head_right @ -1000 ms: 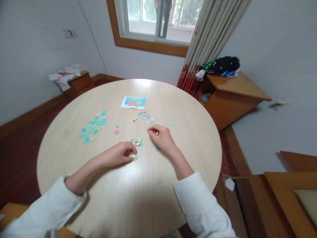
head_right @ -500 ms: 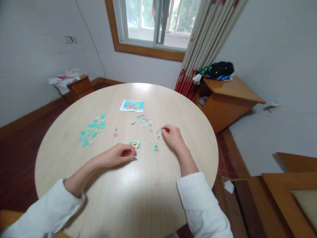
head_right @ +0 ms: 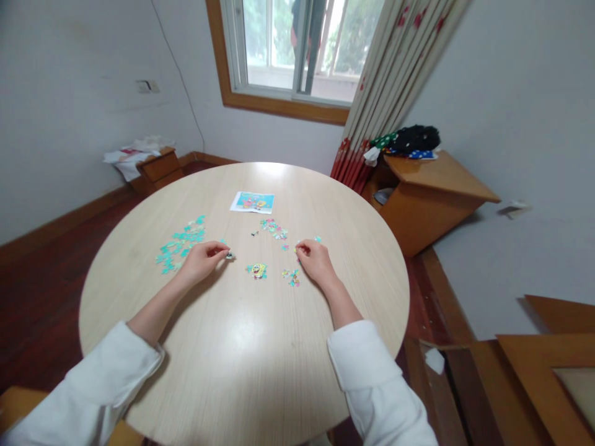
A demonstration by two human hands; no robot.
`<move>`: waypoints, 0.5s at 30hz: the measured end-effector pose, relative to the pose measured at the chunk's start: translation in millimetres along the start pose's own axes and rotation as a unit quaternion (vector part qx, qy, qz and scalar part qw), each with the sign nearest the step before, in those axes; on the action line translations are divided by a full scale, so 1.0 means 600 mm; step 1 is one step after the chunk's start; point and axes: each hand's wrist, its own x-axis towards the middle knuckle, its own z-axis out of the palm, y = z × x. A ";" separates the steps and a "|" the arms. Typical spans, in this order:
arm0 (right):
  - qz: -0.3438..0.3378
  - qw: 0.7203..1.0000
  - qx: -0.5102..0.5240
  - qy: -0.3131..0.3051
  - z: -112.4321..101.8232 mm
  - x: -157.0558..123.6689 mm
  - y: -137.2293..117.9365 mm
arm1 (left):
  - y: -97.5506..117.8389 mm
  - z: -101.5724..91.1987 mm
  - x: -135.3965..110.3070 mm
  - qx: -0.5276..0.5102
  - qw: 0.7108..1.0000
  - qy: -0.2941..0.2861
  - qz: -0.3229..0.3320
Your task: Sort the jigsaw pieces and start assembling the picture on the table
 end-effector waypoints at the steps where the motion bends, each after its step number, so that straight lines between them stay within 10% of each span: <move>1: 0.000 1.000 0.005 0.005 0.002 0.000 0.000 | -0.004 -0.001 0.002 0.007 1.000 0.007 0.003; 15: 0.003 0.998 0.034 0.044 0.012 -0.005 -0.005 | -0.040 -0.024 0.012 0.026 0.997 0.071 0.011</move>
